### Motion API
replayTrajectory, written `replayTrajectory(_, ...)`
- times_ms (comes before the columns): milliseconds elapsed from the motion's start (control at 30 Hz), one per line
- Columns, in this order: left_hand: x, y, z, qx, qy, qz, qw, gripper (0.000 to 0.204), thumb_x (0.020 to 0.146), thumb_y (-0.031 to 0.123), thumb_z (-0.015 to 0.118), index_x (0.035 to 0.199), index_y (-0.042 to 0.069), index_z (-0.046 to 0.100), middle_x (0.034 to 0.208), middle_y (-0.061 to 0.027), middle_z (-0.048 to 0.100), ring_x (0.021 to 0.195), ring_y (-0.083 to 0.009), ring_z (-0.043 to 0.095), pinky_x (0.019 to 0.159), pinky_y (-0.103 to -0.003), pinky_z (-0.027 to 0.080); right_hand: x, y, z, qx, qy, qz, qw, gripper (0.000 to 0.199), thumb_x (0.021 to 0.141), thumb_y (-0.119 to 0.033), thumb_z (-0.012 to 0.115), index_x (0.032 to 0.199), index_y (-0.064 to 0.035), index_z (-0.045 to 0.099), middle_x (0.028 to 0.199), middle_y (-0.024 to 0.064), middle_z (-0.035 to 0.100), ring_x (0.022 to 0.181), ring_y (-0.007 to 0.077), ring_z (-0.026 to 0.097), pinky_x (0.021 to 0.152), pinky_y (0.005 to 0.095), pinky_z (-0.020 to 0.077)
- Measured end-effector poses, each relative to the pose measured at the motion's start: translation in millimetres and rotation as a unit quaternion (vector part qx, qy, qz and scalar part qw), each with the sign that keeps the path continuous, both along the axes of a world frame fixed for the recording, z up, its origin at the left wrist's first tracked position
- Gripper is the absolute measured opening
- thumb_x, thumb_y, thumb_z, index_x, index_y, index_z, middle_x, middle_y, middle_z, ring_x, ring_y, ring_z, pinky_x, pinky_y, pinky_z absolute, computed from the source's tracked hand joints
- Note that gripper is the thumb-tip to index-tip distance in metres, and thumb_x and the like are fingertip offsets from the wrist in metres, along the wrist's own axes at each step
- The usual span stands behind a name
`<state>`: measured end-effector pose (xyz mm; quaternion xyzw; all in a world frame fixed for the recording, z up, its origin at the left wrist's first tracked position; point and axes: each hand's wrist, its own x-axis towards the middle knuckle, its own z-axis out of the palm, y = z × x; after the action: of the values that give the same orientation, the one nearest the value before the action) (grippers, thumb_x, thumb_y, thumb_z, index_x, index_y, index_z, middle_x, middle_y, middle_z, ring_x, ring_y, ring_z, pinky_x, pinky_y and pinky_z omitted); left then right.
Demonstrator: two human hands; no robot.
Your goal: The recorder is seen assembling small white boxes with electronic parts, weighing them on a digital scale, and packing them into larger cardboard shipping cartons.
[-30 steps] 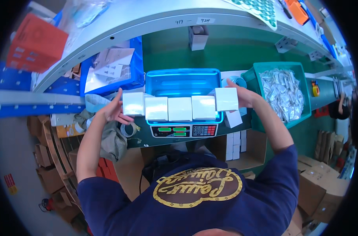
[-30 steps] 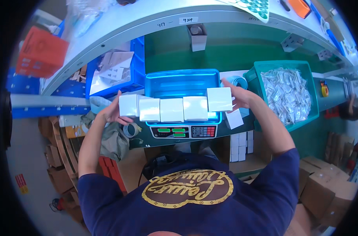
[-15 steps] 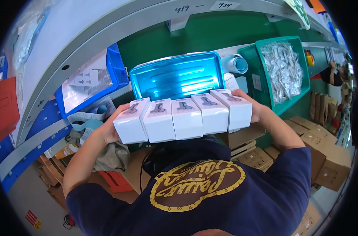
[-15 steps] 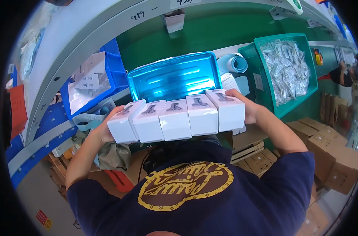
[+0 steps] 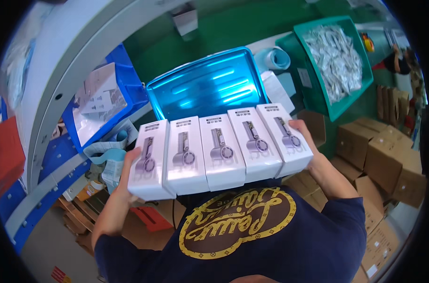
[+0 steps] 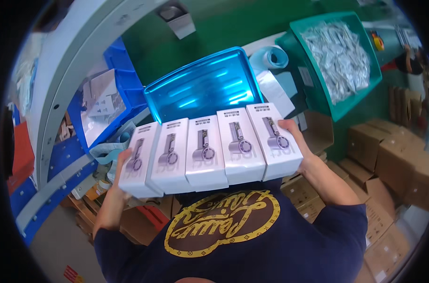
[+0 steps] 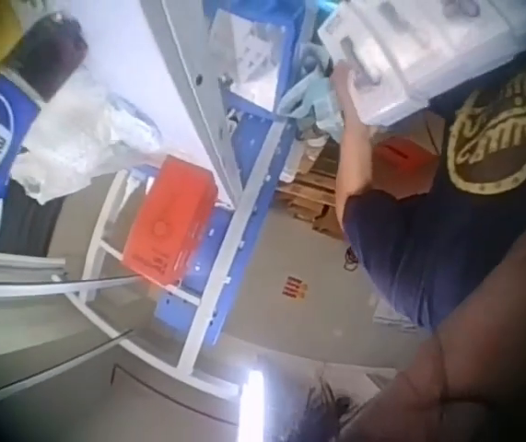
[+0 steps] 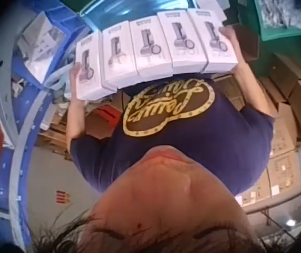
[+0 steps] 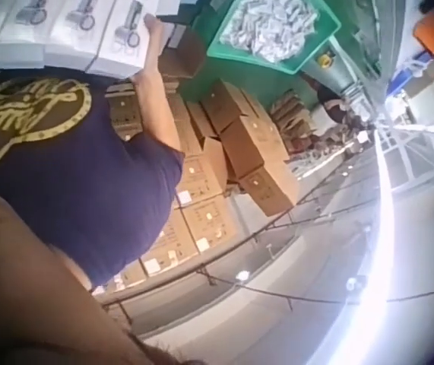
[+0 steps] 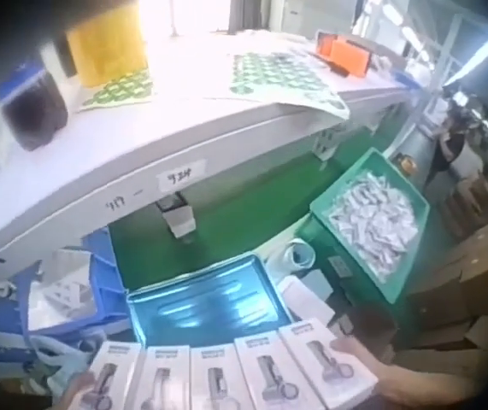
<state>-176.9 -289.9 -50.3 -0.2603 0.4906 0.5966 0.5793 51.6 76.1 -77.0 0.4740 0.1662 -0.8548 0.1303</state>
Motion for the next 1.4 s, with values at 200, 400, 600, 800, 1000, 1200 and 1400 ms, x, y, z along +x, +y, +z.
replayTrajectory(200,43,57,15,0.121,0.204,-0.018,0.971,0.072,0.087,0.046,0.056,0.14,0.0,0.042,0.132,-0.0188,0.056,0.115,-0.0302,0.06,0.099,-0.042,0.05,128,15,5,0.09,0.117,-0.216,0.965,0.067,0.086,-0.039,0.057,0.134,0.0058,0.047,0.12,0.0213,0.064,0.1,0.0297,0.068,0.086,0.0362,0.0569)
replayTrajectory(400,155,191,-45,0.13,0.126,-0.203,0.962,0.063,0.089,0.045,0.056,0.134,0.011,0.031,0.133,-0.0132,0.046,0.124,-0.0273,0.05,0.103,-0.045,0.045,320,11,-40,0.166,0.037,-0.403,0.899,0.066,0.086,-0.039,0.058,0.134,0.0052,0.048,0.121,0.021,0.063,0.101,0.0296,0.067,0.088,0.0379,0.0559)
replayTrajectory(600,299,304,-158,0.115,0.037,-0.31,0.943,0.062,0.093,0.048,0.052,0.138,0.012,0.031,0.132,-0.0123,0.048,0.122,-0.0267,0.053,0.102,-0.043,0.046,487,66,-143,0.105,-0.004,-0.427,0.898,0.065,0.087,-0.04,0.057,0.134,0.0038,0.049,0.122,0.0194,0.064,0.105,0.0291,0.066,0.094,0.0394,0.0527)
replayTrajectory(800,334,443,-301,0.101,-0.052,-0.27,0.956,0.059,0.094,0.047,0.053,0.137,0.006,0.047,0.129,-0.0132,0.059,0.116,-0.0279,0.059,0.1,-0.041,0.048,505,178,-281,0.089,-0.04,-0.418,0.903,0.063,0.088,-0.043,0.055,0.133,0.0024,0.051,0.119,0.0178,0.064,0.104,0.0289,0.065,0.094,0.0394,0.0513)
replayTrajectory(1000,302,529,-448,0.093,-0.044,-0.305,0.947,0.061,0.092,0.049,0.059,0.132,0.003,0.053,0.119,-0.0131,0.066,0.106,-0.0285,0.065,0.093,-0.041,0.053,483,195,-396,0.141,-0.057,-0.452,0.879,0.065,0.087,-0.049,0.054,0.131,-0.0014,0.053,0.113,0.0156,0.065,0.1,0.0284,0.064,0.091,0.0393,0.0508)
replayTrajectory(1200,285,543,-545,0.049,-0.116,-0.273,0.954,0.06,0.095,0.049,0.053,0.131,0.001,0.054,0.119,-0.0139,0.066,0.105,-0.0297,0.065,0.093,-0.042,0.052,447,202,-422,0.208,-0.113,-0.496,0.835,0.063,0.088,-0.052,0.051,0.129,-0.0046,0.054,0.112,0.0131,0.065,0.101,0.0274,0.064,0.091,0.0418,0.0509)
replayTrajectory(1400,318,602,-622,0.016,-0.081,-0.328,0.941,0.059,0.097,0.052,0.047,0.129,0.004,0.058,0.123,-0.0111,0.065,0.11,-0.0279,0.061,0.095,-0.04,0.05,485,229,-516,0.01,-0.122,-0.492,0.862,0.061,0.09,-0.053,0.047,0.129,-0.0061,0.054,0.116,0.0132,0.064,0.102,0.0275,0.063,0.09,0.0433,0.0516)
